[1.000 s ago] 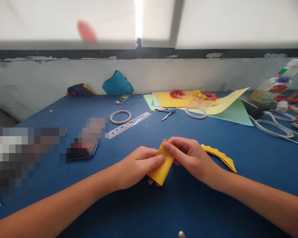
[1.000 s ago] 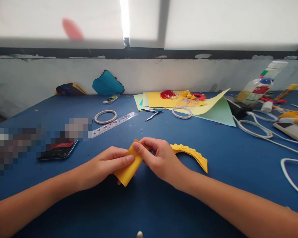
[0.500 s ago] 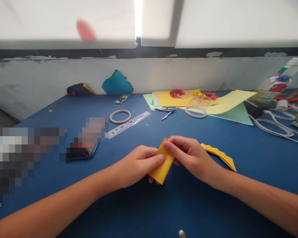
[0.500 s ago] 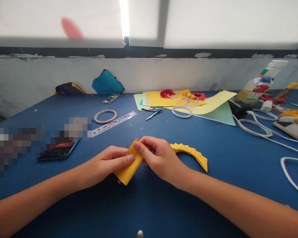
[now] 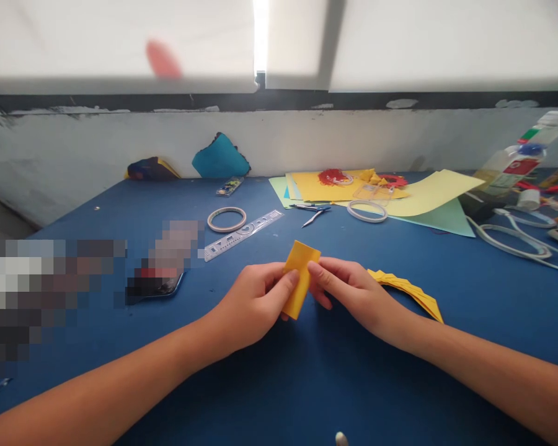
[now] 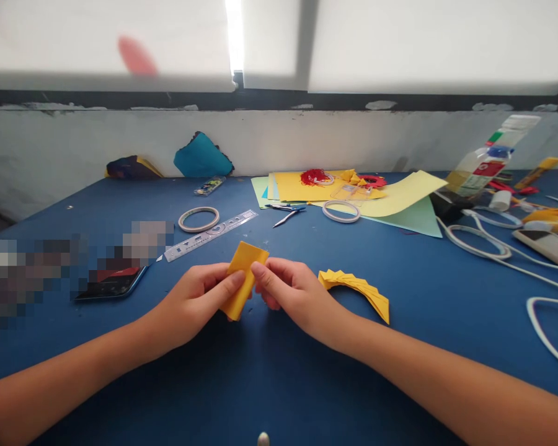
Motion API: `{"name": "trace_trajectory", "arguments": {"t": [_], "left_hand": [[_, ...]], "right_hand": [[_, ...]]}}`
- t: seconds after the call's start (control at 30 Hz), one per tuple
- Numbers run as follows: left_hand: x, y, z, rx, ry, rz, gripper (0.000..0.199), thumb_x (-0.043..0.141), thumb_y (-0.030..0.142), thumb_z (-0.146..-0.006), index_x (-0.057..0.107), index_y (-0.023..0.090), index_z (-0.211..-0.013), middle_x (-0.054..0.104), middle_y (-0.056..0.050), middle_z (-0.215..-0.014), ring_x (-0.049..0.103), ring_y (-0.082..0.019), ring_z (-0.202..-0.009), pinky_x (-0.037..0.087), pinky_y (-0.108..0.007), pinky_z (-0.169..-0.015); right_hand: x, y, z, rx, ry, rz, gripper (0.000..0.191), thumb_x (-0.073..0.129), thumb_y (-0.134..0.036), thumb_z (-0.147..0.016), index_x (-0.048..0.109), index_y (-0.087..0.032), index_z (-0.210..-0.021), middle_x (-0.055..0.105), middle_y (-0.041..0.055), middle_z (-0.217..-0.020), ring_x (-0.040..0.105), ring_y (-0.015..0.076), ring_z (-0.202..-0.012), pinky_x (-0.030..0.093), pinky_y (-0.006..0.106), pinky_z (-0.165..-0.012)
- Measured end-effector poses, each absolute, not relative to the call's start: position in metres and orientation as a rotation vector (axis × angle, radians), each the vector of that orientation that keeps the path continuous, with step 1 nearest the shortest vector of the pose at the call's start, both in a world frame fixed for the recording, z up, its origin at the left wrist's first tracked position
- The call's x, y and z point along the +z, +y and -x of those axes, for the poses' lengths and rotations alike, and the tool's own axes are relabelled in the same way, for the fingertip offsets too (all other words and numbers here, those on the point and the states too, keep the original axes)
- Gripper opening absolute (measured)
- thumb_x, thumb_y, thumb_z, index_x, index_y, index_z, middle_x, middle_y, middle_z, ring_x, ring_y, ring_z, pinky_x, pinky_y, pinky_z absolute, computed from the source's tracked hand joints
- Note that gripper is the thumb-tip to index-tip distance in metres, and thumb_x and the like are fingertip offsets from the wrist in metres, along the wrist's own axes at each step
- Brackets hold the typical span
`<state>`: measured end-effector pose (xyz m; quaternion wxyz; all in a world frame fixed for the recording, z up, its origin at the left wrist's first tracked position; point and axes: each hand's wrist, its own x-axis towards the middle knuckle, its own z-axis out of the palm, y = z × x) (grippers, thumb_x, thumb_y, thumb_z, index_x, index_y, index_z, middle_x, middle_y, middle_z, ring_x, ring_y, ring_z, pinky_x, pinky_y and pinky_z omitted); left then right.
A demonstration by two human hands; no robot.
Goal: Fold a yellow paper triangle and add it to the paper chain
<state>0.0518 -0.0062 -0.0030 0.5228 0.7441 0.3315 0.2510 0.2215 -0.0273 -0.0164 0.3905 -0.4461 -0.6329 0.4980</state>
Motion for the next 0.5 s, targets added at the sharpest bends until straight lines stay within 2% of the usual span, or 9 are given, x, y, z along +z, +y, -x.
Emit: {"name": "trace_trajectory", "arguments": {"t": [0.13,0.33,0.5], "left_hand": [[-0.0025,-0.005,-0.0535,0.574,0.768,-1.754,0.033,0.039,0.034,-0.09,0.066,0.013,-0.089,0.06,-0.001,-0.072,0.048,-0.01,-0.059,0.038,-0.02,-0.056],[-0.0036,-0.0053,-0.0534,0.552,0.754,-1.724,0.034,0.04,0.035,-0.089,0.066,0.014,-0.091,0.058,-0.001,-0.068,0.048,-0.01,-0.058,0.038,-0.02,-0.056],[-0.004,-0.0059,-0.0534,0.54,0.761,-1.736,0.031,0.041,0.033,-0.089,0.066,0.014,-0.088,0.053,0.002,-0.063,0.043,-0.008,-0.054,0.034,-0.018,-0.051]], "right_hand": [[-0.0168,-0.027,-0.221,1.258,-1.646,1.142,0.039,0.04,-0.048,-0.087,0.046,-0.017,-0.064,0.041,-0.0033,-0.055,0.037,0.0094,-0.053,0.031,0.024,-0.051],[-0.0158,-0.0284,-0.2224,1.242,-1.637,1.137,0.036,0.04,-0.045,-0.088,0.045,-0.018,-0.064,0.04,-0.0033,-0.055,0.037,0.0098,-0.054,0.03,0.024,-0.052],[-0.0128,-0.027,-0.2245,1.246,-1.604,1.147,0.036,0.042,-0.042,-0.087,0.043,-0.018,-0.061,0.039,-0.0038,-0.052,0.035,0.0092,-0.051,0.029,0.024,-0.051]]}}
